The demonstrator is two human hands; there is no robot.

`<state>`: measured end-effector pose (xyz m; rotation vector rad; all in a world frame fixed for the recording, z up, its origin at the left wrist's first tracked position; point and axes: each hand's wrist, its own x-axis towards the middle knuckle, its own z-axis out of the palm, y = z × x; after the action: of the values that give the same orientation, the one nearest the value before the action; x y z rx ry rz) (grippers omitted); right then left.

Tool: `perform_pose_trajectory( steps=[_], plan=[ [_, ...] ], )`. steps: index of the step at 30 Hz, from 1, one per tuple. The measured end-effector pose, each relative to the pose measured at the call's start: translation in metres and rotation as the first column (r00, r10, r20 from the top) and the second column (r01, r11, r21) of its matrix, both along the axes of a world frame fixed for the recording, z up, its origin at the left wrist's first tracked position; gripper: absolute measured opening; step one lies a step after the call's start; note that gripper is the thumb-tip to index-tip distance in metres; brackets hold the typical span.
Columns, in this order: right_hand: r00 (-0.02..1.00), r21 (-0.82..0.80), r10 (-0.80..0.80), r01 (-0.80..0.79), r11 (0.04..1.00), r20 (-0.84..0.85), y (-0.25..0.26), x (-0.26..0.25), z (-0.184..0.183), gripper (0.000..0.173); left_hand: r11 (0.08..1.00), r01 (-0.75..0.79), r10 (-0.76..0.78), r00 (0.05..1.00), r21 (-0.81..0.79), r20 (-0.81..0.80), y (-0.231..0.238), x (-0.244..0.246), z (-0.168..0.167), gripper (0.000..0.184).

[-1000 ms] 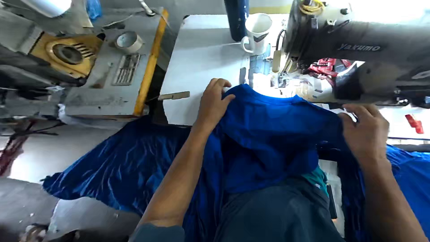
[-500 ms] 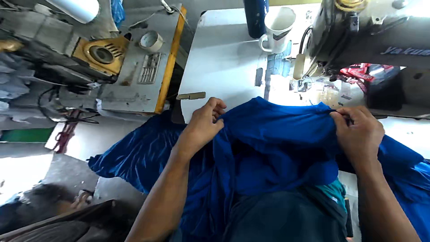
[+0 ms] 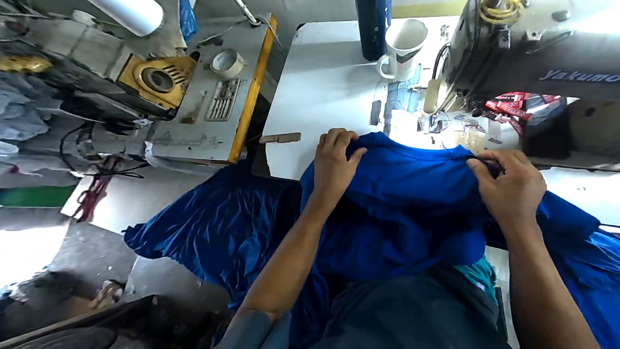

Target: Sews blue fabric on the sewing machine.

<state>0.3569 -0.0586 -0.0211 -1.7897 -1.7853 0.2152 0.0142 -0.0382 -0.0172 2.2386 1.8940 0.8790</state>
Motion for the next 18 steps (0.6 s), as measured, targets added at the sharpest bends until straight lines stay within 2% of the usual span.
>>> perform_pose_trajectory(
  steps=[2, 4, 9, 12, 14, 15, 17, 18],
  plan=[
    [1.0, -0.008, 0.002, -0.002, 1.0, -0.014, 0.0, 0.0, 0.002, 0.033, 1.0, -0.014, 0.014, 0.999, -0.011, 0.028, 0.01, -0.001, -0.008, 0.025],
    [0.998, -0.009, 0.014, -0.014, 1.0, -0.057, 0.001, 0.002, 0.002, 0.026, 1.0, -0.01, 0.01, 0.996, 0.001, 0.093, 0.009, 0.001, -0.005, 0.021],
    [0.922, 0.003, 0.136, -0.145, 0.989, -0.361, -0.015, 0.02, 0.015, 0.013, 0.987, 0.158, -0.163, 0.937, 0.04, 0.31, -0.023, -0.003, 0.034, 0.014],
    [0.834, -0.002, 0.19, -0.223, 0.975, -0.518, -0.042, 0.028, 0.036, 0.012, 0.96, 0.275, -0.205, 0.818, -0.053, 0.537, -0.053, -0.001, 0.069, 0.014],
    [0.75, 0.01, 0.214, -0.266, 0.964, -0.626, -0.06, 0.037, 0.053, 0.012, 0.927, 0.37, -0.26, 0.751, -0.06, 0.607, -0.071, 0.0, 0.092, 0.023],
    [0.694, 0.037, 0.231, -0.283, 0.958, -0.682, -0.069, 0.045, 0.063, 0.013, 0.904, 0.428, -0.322, 0.717, -0.024, 0.619, -0.081, 0.0, 0.104, 0.025],
    [0.565, 0.174, 0.335, -0.32, 0.931, -0.754, -0.082, 0.064, 0.084, 0.016, 0.824, 0.551, -0.5, 0.6, 0.131, 0.624, -0.098, 0.0, 0.125, 0.016],
    [0.541, 0.257, 0.396, -0.316, 0.913, -0.742, -0.086, 0.071, 0.095, 0.017, 0.77, 0.605, -0.581, 0.535, 0.202, 0.614, -0.104, 0.001, 0.134, 0.015]
  ],
)
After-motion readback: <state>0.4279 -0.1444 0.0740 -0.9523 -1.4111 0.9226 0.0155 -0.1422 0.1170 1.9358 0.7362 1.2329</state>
